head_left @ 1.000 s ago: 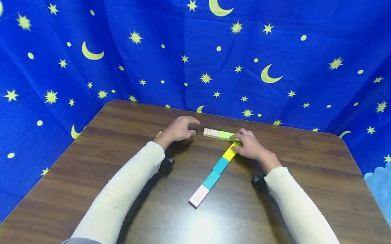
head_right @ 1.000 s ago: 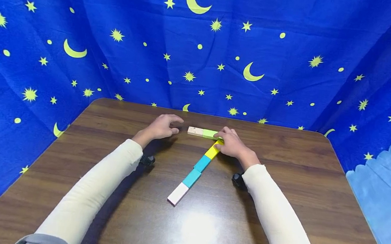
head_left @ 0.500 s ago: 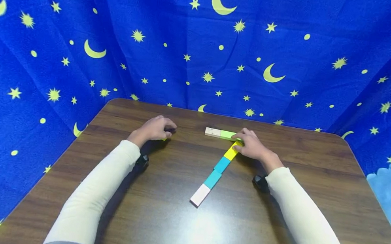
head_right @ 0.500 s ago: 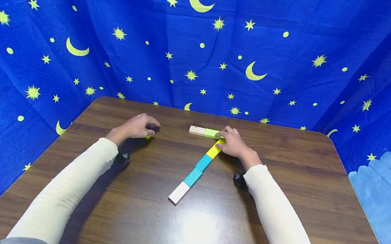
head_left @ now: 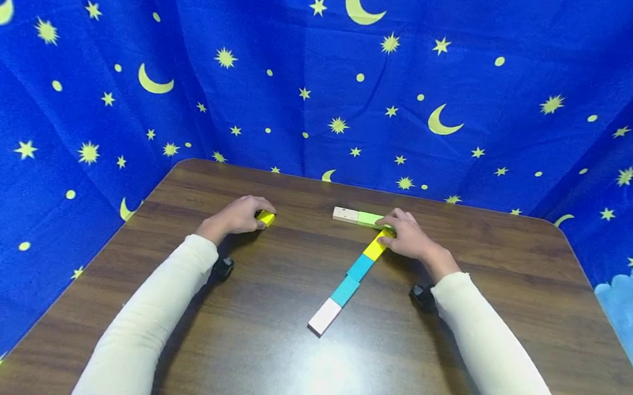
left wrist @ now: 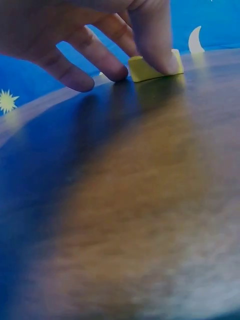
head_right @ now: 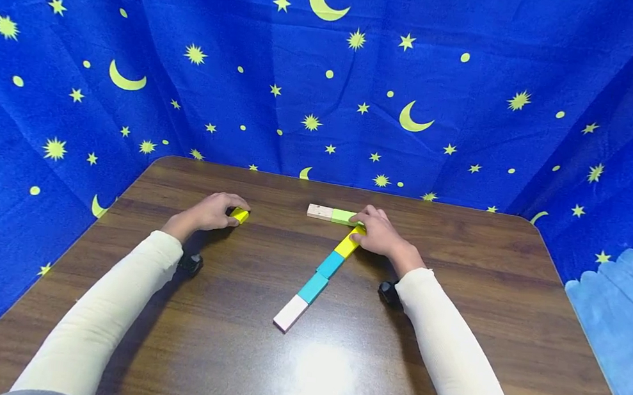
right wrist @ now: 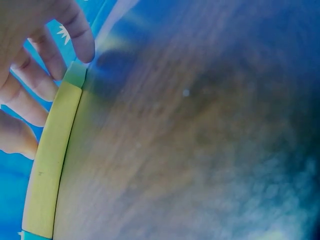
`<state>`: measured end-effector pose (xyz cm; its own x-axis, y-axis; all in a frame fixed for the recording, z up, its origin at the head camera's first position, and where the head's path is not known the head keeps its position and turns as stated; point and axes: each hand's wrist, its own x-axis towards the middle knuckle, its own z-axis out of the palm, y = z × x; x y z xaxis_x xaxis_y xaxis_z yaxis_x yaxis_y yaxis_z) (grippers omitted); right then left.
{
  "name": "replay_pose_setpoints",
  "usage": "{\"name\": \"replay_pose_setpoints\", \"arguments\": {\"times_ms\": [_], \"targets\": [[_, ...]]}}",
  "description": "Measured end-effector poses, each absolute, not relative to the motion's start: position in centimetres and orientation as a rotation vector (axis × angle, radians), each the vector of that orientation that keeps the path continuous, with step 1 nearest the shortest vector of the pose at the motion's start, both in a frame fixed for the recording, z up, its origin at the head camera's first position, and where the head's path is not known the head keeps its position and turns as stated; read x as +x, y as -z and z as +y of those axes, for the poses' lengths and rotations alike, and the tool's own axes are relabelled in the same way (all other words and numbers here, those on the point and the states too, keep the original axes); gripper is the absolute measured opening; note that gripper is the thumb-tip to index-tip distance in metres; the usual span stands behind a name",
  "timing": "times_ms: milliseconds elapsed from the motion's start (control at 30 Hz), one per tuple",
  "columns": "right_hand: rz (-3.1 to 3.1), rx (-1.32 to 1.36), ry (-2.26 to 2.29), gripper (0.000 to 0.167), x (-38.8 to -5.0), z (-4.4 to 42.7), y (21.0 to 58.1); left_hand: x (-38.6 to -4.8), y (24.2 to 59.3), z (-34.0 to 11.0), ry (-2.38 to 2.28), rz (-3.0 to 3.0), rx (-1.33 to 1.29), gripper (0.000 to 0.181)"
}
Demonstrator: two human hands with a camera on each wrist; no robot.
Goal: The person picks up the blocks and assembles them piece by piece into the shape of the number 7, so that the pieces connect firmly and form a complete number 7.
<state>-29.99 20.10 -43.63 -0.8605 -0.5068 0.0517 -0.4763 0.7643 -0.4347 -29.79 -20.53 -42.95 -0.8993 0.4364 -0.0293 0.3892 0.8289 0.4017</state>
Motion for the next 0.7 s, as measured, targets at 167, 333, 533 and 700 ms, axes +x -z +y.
{"name": "replay_pose_setpoints", "arguments": {"times_ms": [167,333,533,700], "targets": [[2.879,-0.797,0.679,0.041,-29.92,20.19,43.53,-30.05,43.25,-20.34,-0.592,2.923,0.665,0.040],[2.882,-0.793,0.683,0.041,-29.84,19.96,43.34,-29.92,43.28,-20.50,-0.583,2.944,0.659,0.039],[2.881,-0.797,0.674,0.040,-29.86,19.84,43.33,-29.83,43.42,-20.69,-0.606,2.954,0.656,0.038],[2.875,-0.790,0.664,0.040,-29.79,19.99,43.38,-29.83,43.35,-20.37,-0.619,2.949,0.638,0.038]]}}
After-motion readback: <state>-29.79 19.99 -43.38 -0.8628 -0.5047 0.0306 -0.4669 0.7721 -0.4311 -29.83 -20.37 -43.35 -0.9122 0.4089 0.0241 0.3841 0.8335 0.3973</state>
